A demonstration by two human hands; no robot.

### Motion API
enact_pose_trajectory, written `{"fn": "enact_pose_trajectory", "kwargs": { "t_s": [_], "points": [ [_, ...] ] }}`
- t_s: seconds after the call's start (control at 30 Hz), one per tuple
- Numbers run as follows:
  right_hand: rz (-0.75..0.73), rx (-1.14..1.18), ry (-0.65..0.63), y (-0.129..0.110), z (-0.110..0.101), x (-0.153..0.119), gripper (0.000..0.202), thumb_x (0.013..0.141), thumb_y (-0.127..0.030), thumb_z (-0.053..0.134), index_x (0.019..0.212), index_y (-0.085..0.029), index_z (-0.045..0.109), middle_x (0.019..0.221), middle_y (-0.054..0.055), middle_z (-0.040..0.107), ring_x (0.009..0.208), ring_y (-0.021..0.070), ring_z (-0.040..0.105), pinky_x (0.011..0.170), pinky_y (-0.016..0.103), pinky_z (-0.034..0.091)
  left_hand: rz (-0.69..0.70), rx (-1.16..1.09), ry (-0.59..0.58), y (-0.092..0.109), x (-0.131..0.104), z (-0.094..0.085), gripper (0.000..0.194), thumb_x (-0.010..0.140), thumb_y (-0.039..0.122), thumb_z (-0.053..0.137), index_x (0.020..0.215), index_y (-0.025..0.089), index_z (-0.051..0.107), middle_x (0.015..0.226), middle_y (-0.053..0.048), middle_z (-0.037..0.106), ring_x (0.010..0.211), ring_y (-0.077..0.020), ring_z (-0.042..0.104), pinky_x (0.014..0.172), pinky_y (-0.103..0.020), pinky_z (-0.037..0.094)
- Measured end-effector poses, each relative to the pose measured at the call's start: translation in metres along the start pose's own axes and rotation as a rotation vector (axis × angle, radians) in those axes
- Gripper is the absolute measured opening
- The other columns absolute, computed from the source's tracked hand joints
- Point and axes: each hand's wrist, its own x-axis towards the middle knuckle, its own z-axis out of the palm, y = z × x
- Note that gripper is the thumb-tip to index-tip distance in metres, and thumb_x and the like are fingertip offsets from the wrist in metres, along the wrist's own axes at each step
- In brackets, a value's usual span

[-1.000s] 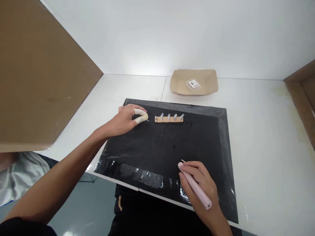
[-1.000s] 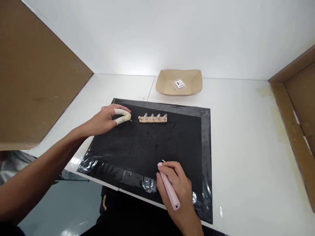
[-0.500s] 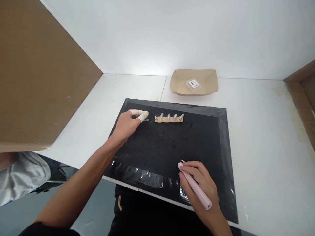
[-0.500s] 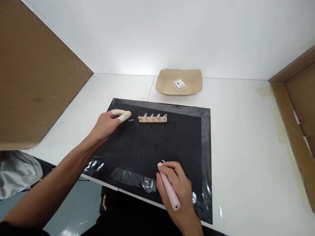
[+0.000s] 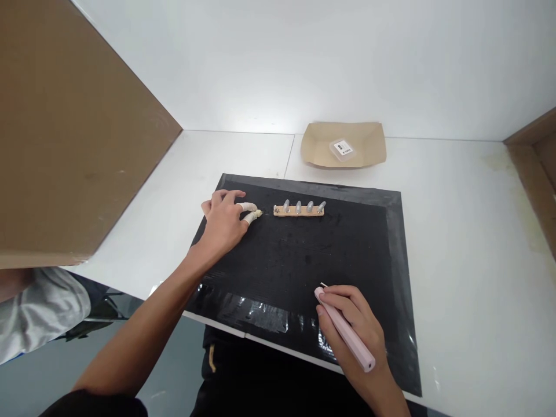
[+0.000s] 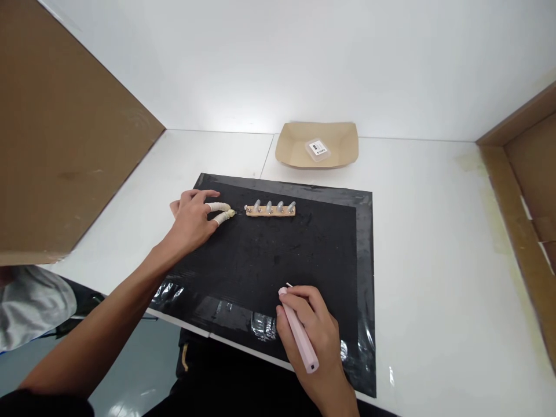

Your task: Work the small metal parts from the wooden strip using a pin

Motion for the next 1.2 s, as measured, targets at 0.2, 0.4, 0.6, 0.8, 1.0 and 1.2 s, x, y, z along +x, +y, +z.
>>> {"fn": "enact_pose_trajectory", "kwargs": {
  "t_s": [0.2, 0.4, 0.6, 0.8, 1.0, 1.2],
  "points": [
    [0.009, -0.011, 0.006, -0.001, 0.0, 0.001, 0.021, 0.098, -0.014, 0.061, 0.116, -0.024, 0.069, 0.114, 0.008, 0.064, 0.102, 0.0181, 0.071, 0.085, 0.029, 0.062, 0.008, 0.005, -0.001, -0.003, 0.002, 0.004, 0.03, 0.1, 0.039, 0.058, 0.112, 0.023, 0.08, 0.147, -0.013, 0.059, 0.137, -0.0421, 0.038, 0.105, -0.063, 0.027],
    [0.012, -0.014, 0.012, 0.001, 0.001, -0.001, 0.024, 0.098, -0.016, 0.062, 0.119, -0.024, 0.069, 0.114, 0.008, 0.064, 0.101, 0.0186, 0.071, 0.086, 0.03, 0.063, 0.05, -0.003, -0.012, -0.001, 0.006, 0.003, 0.03, 0.099, 0.043, 0.058, 0.098, 0.026, 0.082, 0.145, -0.011, 0.062, 0.137, -0.0419, 0.038, 0.105, -0.064, 0.025],
    [0.008, -0.023, 0.007, -0.001, -0.001, 0.0, 0.021, 0.099, -0.016, 0.061, 0.117, -0.024, 0.069, 0.113, 0.008, 0.064, 0.1, 0.0183, 0.072, 0.085, 0.029, 0.063, 0.049, -0.02, -0.018, 0.002, 0.006, 0.002, 0.026, 0.098, 0.038, 0.059, 0.097, 0.023, 0.081, 0.146, -0.01, 0.062, 0.14, -0.0414, 0.039, 0.106, -0.064, 0.025],
    [-0.004, -0.044, 0.005, 0.0, 0.0, 0.002, 0.021, 0.099, -0.016, 0.061, 0.116, -0.024, 0.069, 0.112, 0.007, 0.064, 0.1, 0.0174, 0.071, 0.084, 0.028, 0.063, 0.077, -0.041, 0.06, 0.001, -0.001, 0.009, 0.023, 0.098, 0.038, 0.06, 0.092, 0.024, 0.077, 0.143, -0.009, 0.065, 0.139, -0.039, 0.041, 0.104, -0.062, 0.026],
    [-0.021, -0.037, 0.005, 0.0, 0.0, 0.0, 0.022, 0.099, -0.013, 0.06, 0.116, -0.023, 0.068, 0.112, 0.008, 0.063, 0.102, 0.017, 0.071, 0.087, 0.028, 0.062, 0.051, -0.07, 0.136, 0.005, -0.008, 0.008, 0.02, 0.099, 0.036, 0.061, 0.092, 0.024, 0.076, 0.141, -0.007, 0.067, 0.141, -0.0374, 0.043, 0.107, -0.061, 0.026],
    [-0.011, -0.04, 0.002, 0.001, 0.001, 0.001, 0.02, 0.099, -0.015, 0.061, 0.116, -0.023, 0.068, 0.112, 0.007, 0.063, 0.101, 0.0155, 0.07, 0.086, 0.026, 0.061, 0.085, -0.106, 0.337, 0.021, -0.008, 0.001, 0.009, 0.094, 0.026, 0.069, 0.089, 0.026, 0.076, 0.134, -0.004, 0.072, 0.137, -0.0349, 0.051, 0.105, -0.057, 0.029]
  ]
}}
